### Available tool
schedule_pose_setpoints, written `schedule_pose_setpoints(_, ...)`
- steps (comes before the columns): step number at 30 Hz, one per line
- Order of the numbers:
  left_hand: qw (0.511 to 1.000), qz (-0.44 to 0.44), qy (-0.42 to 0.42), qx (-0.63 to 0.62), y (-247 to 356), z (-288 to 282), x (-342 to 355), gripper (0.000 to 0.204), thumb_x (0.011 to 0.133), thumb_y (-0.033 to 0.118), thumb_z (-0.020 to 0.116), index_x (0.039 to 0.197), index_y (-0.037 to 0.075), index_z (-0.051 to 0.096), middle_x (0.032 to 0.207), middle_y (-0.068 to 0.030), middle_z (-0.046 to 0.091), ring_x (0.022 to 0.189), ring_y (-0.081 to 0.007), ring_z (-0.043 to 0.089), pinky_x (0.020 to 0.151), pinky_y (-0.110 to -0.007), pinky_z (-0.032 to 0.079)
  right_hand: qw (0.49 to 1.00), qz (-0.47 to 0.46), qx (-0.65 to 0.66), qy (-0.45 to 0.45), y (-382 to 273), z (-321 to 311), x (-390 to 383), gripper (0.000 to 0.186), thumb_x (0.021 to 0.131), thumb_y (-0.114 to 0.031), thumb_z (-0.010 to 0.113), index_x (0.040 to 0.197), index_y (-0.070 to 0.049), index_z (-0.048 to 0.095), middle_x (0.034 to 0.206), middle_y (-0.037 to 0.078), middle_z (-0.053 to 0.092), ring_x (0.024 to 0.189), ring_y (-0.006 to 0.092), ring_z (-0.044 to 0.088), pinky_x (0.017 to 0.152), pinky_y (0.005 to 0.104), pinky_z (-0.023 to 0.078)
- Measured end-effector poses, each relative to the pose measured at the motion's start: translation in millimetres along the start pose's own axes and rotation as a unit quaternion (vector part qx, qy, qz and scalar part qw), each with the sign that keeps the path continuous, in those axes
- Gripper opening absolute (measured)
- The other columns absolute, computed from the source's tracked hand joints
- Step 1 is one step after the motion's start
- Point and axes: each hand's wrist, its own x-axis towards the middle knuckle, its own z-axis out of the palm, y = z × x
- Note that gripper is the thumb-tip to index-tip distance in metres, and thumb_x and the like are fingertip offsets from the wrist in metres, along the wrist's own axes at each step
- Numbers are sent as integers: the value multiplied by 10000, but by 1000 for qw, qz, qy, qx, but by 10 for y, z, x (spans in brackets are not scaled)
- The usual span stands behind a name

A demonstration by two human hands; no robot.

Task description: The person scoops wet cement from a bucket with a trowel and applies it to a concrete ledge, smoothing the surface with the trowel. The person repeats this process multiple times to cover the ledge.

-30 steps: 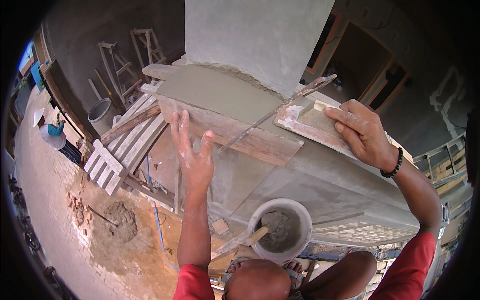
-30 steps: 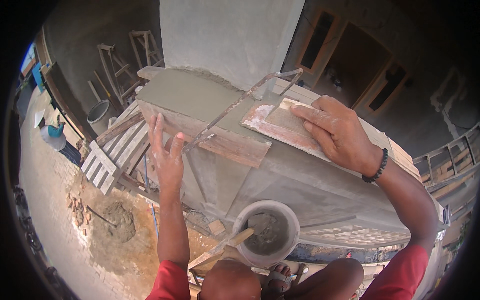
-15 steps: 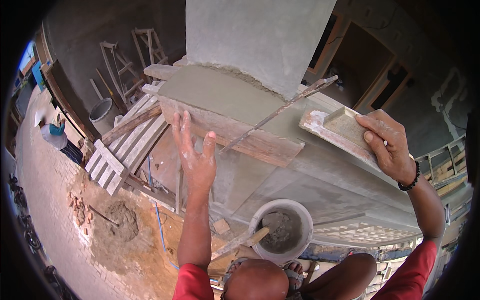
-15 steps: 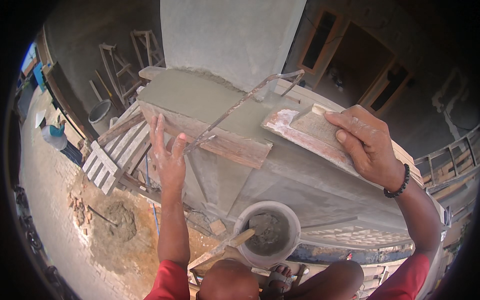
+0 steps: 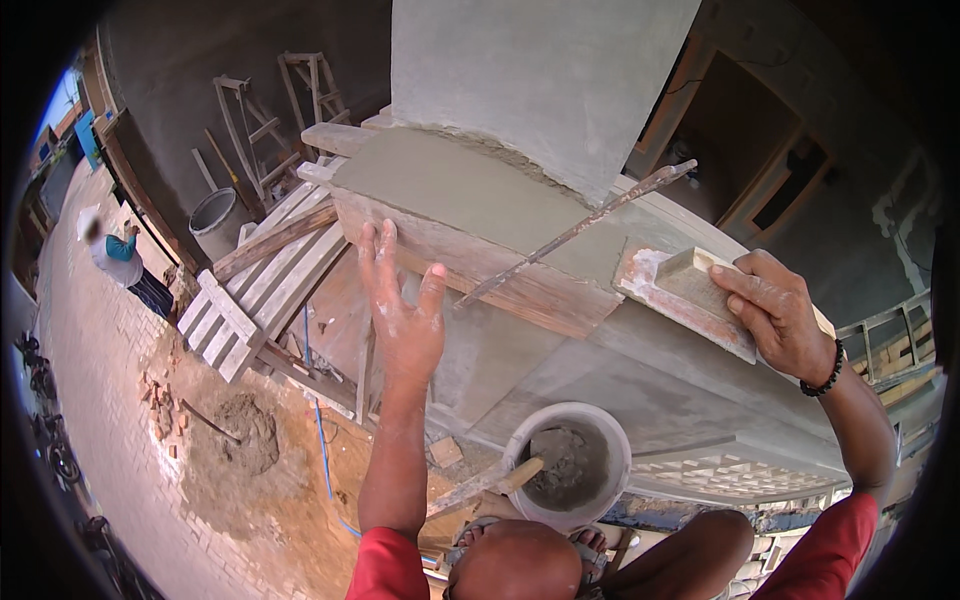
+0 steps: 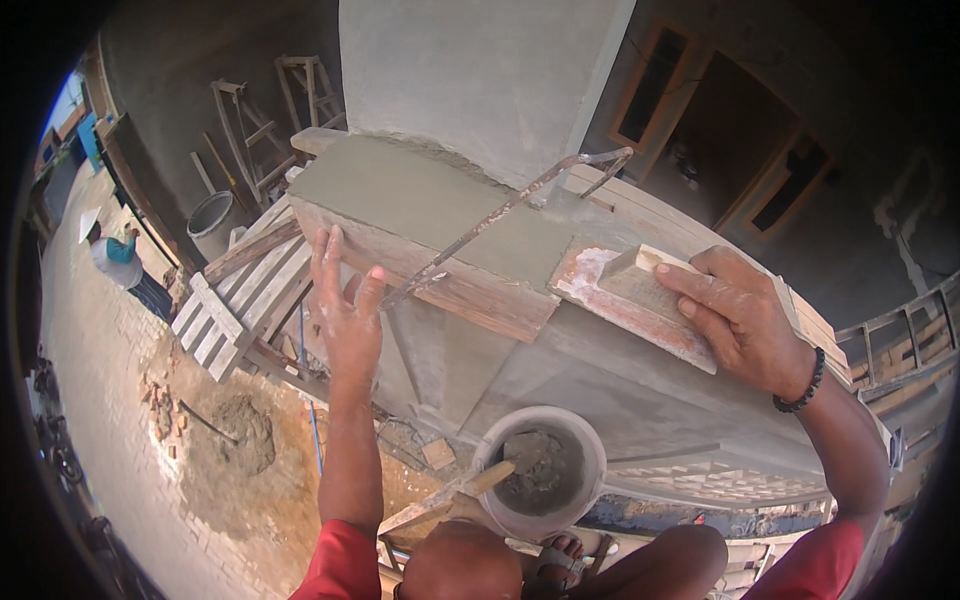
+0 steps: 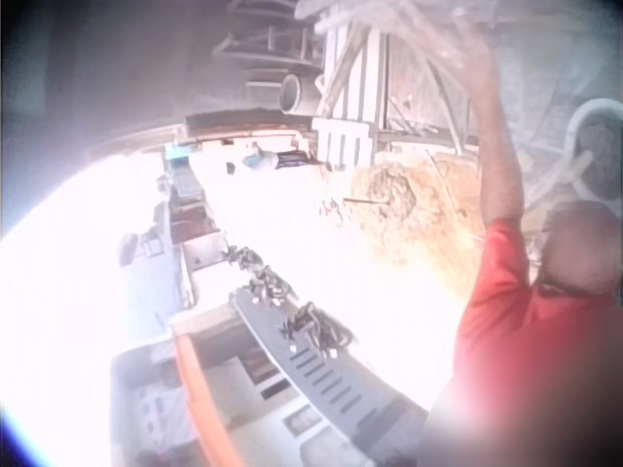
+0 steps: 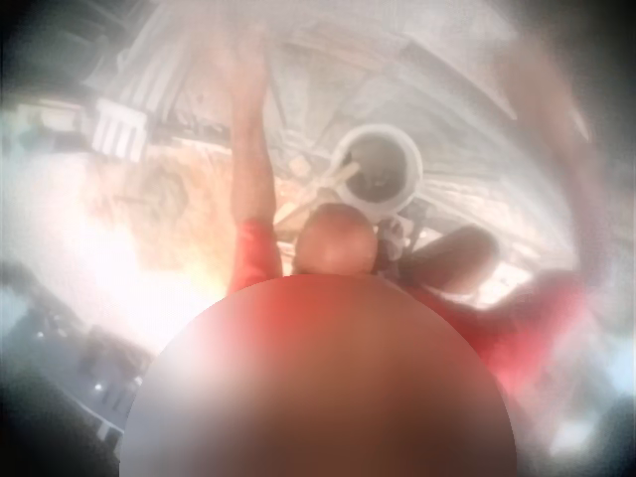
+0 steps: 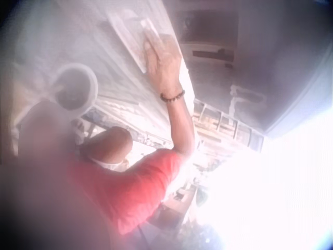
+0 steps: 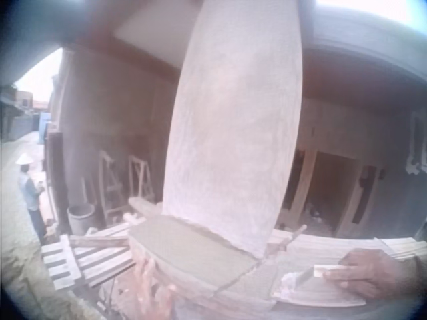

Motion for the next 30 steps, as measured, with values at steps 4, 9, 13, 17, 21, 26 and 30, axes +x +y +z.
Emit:
schedule_pose_setpoints(4, 999, -21, 7, -49, 66, 43, 1, 703, 906, 233, 671, 1501, 67, 337, 1567, -218, 214, 1445, -374, 253, 1094, -513, 347, 998, 16, 20, 51, -14, -128, -37, 342, 881, -3, 616, 1217, -46, 657, 914, 132, 595, 779, 273, 578, 695, 361, 466)
schedule_pose_setpoints(9, 999, -15, 19, -47, 41, 84, 14, 672, 914, 242, 653, 1492, 64, 359, 1572, -220, 204, 1451, -373, 237, 1108, -522, 320, 991, -93, 16, 96, -139, 383, 624, 298, 900, -40, 600, 1190, -16, 660, 869, 137, 575, 786, 283, 560, 708, 369, 464)
schedule_pose_setpoints(13, 999, -1, 14, -35, -13, 128, 33, 679, 915, 262, 651, 1487, 42, 359, 1564, -226, 220, 1455, -376, 225, 1152, -507, 256, 990, -81, 23, 115, -181, 609, 982, 286, 909, -55, 590, 1182, -20, 664, 845, 139, 558, 787, 297, 550, 713, 386, 456)
schedule_pose_setpoints(17, 999, 5, 17, -31, -30, 96, 28, 690, 911, 266, 655, 1482, 19, 356, 1560, -235, 229, 1457, -382, 219, 1171, -499, 218, 997, -36, 8, 63, -146, 572, 935, 287, 906, -46, 591, 1182, -27, 665, 829, 141, 544, 782, 299, 548, 711, 393, 451)
schedule_pose_setpoints(21, 1000, 6, 16, -21, -47, 73, 8, 695, 911, 272, 656, 1480, 12, 352, 1559, -243, 227, 1456, -389, 217, 1167, -503, 223, 999, 3, 10, 32, -129, 315, 441, 297, 893, -19, 594, 1182, -19, 663, 823, 145, 545, 769, 290, 547, 705, 378, 449)
schedule_pose_setpoints(26, 999, 9, 19, -28, -12, 95, 11, 700, 910, 272, 661, 1479, 9, 349, 1555, -257, 225, 1454, -400, 217, 1165, -502, 223, 998, 39, -2, 51, -88, -28, 26, 316, 877, 10, 593, 1184, -19, 663, 841, 135, 567, 757, 268, 548, 690, 358, 449)
schedule_pose_setpoints(30, 999, 12, 25, -21, -16, 104, 12, 700, 903, 253, 670, 1475, 5, 352, 1554, -258, 228, 1451, -402, 222, 1168, -497, 218, 995, -15, -1, 95, -141, 120, 207, 306, 880, 5, 596, 1176, -22, 670, 846, 127, 569, 759, 259, 547, 680, 357, 448)
